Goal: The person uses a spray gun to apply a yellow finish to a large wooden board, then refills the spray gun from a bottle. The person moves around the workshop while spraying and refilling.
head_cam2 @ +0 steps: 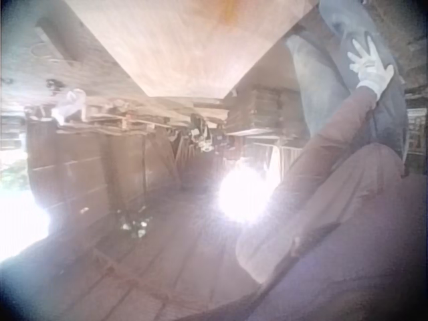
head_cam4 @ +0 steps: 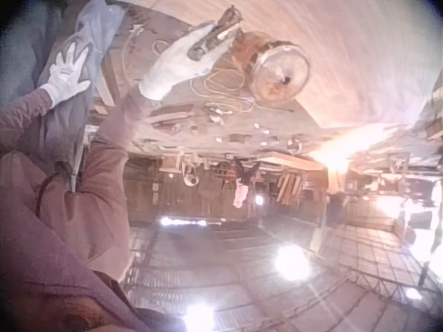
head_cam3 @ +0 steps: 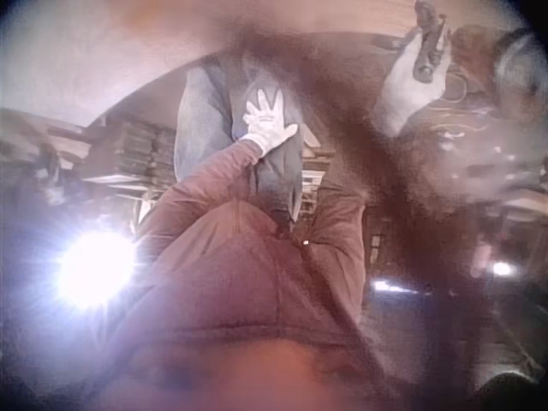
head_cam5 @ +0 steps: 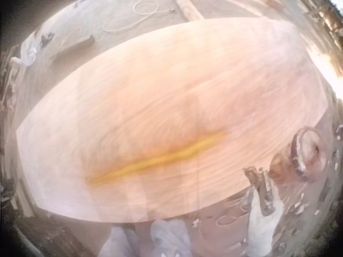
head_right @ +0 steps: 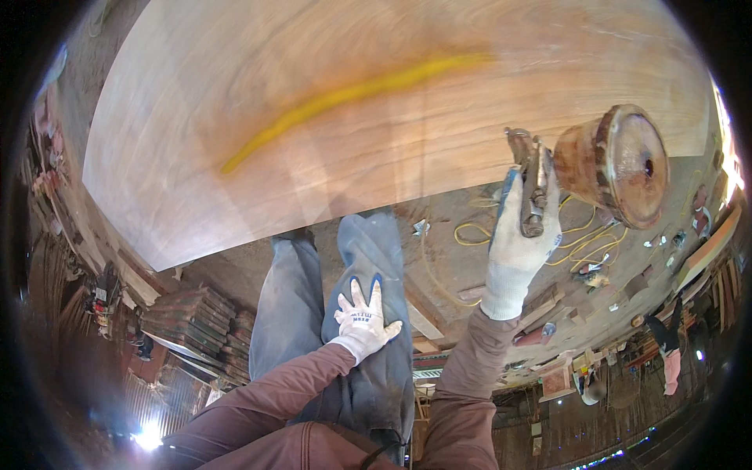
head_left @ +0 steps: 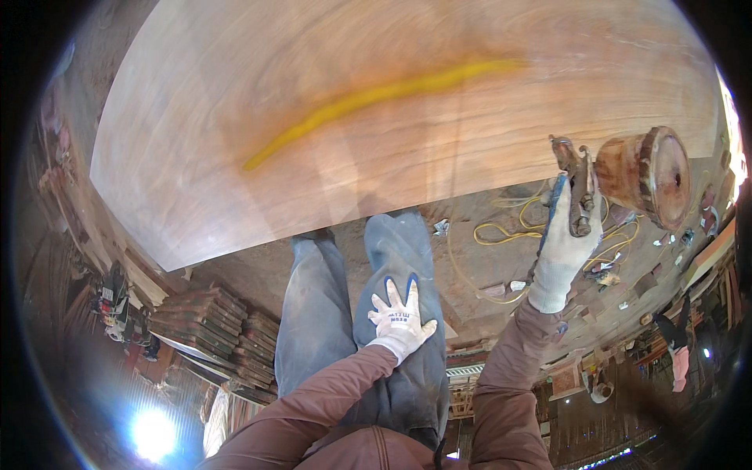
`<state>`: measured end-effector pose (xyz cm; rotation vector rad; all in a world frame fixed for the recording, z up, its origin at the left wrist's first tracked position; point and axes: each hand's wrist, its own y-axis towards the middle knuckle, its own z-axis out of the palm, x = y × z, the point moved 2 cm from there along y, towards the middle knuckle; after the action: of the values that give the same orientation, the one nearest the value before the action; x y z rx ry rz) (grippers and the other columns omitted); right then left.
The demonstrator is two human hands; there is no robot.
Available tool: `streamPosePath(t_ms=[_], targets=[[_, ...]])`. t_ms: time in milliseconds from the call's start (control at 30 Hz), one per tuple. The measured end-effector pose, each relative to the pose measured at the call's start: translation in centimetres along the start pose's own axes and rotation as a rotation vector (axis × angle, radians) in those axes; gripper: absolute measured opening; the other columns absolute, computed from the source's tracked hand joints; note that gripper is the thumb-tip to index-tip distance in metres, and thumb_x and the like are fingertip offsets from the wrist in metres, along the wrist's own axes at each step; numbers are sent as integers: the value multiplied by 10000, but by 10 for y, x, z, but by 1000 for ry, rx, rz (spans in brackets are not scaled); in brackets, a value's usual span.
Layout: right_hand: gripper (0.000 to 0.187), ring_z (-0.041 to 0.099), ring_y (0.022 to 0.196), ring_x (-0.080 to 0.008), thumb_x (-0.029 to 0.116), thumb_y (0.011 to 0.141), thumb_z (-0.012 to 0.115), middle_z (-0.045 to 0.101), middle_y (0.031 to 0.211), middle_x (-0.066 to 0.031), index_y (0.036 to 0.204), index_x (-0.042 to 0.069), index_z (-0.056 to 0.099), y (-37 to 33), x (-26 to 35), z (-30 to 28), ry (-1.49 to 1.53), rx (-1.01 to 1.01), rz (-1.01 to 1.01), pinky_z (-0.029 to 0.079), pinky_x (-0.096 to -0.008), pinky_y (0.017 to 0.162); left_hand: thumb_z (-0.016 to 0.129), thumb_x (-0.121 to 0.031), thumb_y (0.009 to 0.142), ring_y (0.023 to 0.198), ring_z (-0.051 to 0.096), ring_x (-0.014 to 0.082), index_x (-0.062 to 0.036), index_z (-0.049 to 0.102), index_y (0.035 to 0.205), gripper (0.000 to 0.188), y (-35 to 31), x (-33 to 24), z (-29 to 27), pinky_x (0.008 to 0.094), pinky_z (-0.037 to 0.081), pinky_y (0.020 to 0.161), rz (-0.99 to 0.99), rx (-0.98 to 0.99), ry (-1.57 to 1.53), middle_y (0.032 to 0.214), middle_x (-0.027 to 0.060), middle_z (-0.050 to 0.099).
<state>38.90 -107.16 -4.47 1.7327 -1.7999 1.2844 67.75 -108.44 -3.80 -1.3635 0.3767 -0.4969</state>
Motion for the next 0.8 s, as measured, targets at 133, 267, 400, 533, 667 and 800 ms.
streamPosePath(t_ms=[133,267,400,533,667,800], targets=[[423,612,832,-59,26,1036,645,691,1023,-22,1452,-12,577,-3,1,1,70,169,125,508,-217,732,731,-625,859,1487,208,647,-170,83,1705,1159,2,-3,-1,726,289,1150,0,13,-13,1712,319,33],[417,597,804,-50,41,1027,660,680,981,-12,1438,-1,602,2,12,9,102,231,222,496,-216,701,723,-627,867,1495,194,647,-158,85,1703,1152,1,-8,-14,726,281,1157,2,15,-13,1715,320,17],[419,606,833,-55,50,1029,660,689,1007,-18,1440,-7,599,21,8,3,25,171,107,509,-224,728,690,-618,901,1510,188,642,-218,66,1710,1097,1,-13,-23,737,295,1152,-12,21,4,1735,288,24],[418,635,998,-107,53,1023,671,714,1193,-92,1428,-25,603,43,0,-12,-43,105,-23,527,-263,870,689,-631,900,1513,183,639,-221,49,1711,1111,-2,-16,-29,733,292,1155,-22,32,11,1736,287,16],[414,643,1040,-111,57,1031,668,711,1236,-104,1429,-33,599,54,2,-22,-38,38,29,529,-268,902,698,-642,888,1512,173,644,-225,42,1711,1132,1,-17,-27,740,283,1154,-20,22,3,1736,287,9],[410,651,1045,-107,50,1042,650,707,1246,-102,1436,-44,588,59,4,-28,-69,-49,1,539,-271,896,724,-636,865,1492,188,654,-168,38,1707,1182,-2,-20,-33,731,286,1146,-7,25,2,1713,324,-8]])
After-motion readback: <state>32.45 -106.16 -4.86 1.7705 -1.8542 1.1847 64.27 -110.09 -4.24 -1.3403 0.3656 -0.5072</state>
